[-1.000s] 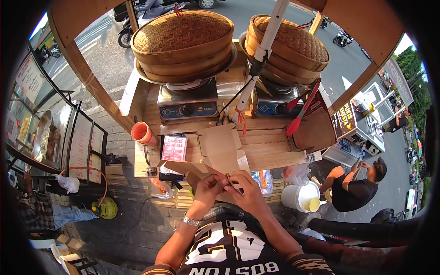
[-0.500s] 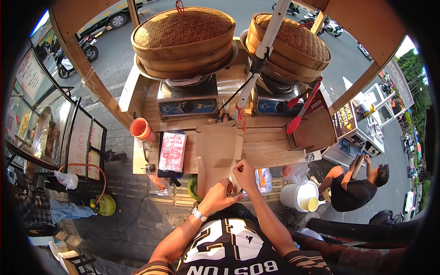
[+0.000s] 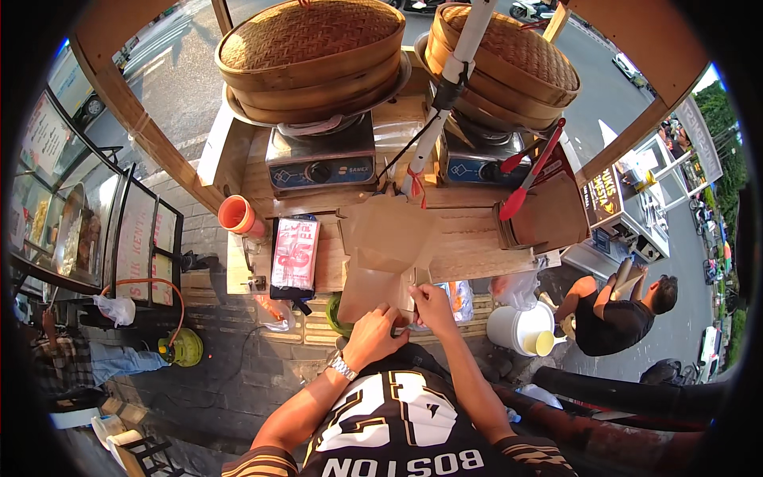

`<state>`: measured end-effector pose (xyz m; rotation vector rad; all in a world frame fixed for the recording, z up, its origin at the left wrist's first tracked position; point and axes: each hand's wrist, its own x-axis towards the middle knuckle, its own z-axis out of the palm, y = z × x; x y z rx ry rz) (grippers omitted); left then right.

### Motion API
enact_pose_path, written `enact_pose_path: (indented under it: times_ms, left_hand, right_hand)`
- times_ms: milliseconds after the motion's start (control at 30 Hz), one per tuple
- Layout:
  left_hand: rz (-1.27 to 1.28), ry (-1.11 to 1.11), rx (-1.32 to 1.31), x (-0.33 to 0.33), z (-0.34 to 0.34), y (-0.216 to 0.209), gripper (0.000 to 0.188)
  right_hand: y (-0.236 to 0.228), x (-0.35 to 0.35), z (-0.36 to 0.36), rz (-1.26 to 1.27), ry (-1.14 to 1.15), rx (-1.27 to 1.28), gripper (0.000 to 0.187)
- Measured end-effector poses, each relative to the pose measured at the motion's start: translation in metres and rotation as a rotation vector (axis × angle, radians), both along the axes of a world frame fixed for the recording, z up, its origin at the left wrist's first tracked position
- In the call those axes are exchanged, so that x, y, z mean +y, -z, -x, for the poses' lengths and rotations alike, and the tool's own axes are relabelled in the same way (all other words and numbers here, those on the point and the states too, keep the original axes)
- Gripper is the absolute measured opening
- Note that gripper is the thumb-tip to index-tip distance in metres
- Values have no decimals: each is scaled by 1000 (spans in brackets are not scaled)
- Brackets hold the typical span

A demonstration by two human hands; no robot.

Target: The person assembles a paper food box by folding the cardboard along creases and tucking in the tabs by hand.

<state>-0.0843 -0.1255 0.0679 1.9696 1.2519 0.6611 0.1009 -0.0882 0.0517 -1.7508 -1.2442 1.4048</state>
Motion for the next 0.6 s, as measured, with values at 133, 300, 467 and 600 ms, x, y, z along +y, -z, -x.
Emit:
enact_pose_path:
  times_ms: [133, 300, 467, 600]
  left_hand:
    - [12, -53, -8, 3, -1, 0, 20]
    - [310, -121, -164, 7, 12, 14, 20]
    - [854, -300, -814, 9, 17, 31, 19]
    - [918, -433, -899, 11, 24, 29, 15]
  right_hand:
    - [-3, 1, 1, -11, -6, 18, 37]
    - [-7, 0, -1, 67, -7, 115, 29]
    - [-7, 3, -8, 40, -63, 167, 22]
    - [-3, 4, -7, -99, -63, 190, 20]
